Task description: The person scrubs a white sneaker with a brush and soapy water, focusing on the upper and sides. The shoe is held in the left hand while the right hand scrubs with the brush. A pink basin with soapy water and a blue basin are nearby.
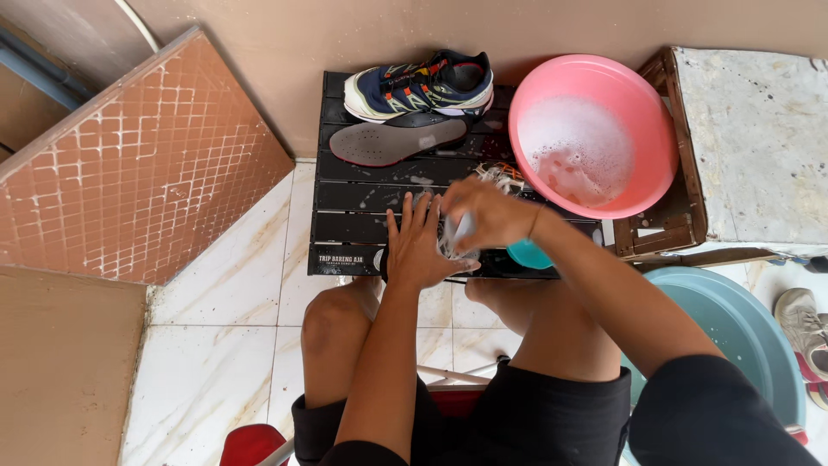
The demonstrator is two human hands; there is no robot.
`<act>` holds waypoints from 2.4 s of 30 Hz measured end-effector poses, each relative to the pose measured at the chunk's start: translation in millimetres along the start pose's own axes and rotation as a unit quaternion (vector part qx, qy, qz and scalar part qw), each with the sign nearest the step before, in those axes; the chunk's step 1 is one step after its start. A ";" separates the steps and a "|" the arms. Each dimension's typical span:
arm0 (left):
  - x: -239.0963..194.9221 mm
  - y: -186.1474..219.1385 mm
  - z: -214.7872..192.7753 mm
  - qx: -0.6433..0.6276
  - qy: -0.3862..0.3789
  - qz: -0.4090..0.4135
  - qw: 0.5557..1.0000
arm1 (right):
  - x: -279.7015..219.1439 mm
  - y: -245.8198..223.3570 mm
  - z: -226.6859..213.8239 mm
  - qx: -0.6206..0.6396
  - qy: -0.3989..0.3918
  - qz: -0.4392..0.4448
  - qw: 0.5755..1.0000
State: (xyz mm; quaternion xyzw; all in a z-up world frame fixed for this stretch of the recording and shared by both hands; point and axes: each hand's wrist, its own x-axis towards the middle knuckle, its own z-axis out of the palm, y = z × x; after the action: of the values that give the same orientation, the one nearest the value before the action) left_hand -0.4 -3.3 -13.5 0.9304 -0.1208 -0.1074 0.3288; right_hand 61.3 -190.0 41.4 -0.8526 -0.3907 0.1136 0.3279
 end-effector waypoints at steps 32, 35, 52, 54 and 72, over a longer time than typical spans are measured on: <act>-17.1 0.0 57.2 0.080 0.298 0.016 0.951 | -45.3 46.9 15.2 0.049 0.443 0.091 0.891; -21.0 6.1 65.2 0.100 0.311 0.003 0.945 | -58.5 47.7 16.7 0.117 0.482 0.111 0.861; -19.9 -6.3 74.4 0.152 0.387 0.058 0.908 | -34.9 31.9 32.5 -0.126 0.265 -0.052 0.954; -18.7 -6.3 76.7 0.143 0.395 0.055 0.906 | -39.4 48.8 21.4 -0.218 0.377 0.046 0.899; -15.9 -7.5 80.5 0.148 0.403 0.041 0.902 | -8.9 12.5 42.4 -0.271 0.278 0.124 0.913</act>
State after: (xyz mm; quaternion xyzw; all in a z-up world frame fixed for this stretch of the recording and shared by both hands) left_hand -36.8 -40.2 -77.6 0.9266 -0.0310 0.3093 0.2118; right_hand 43.7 -182.6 0.5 -0.9474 -0.1910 -0.1986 0.1628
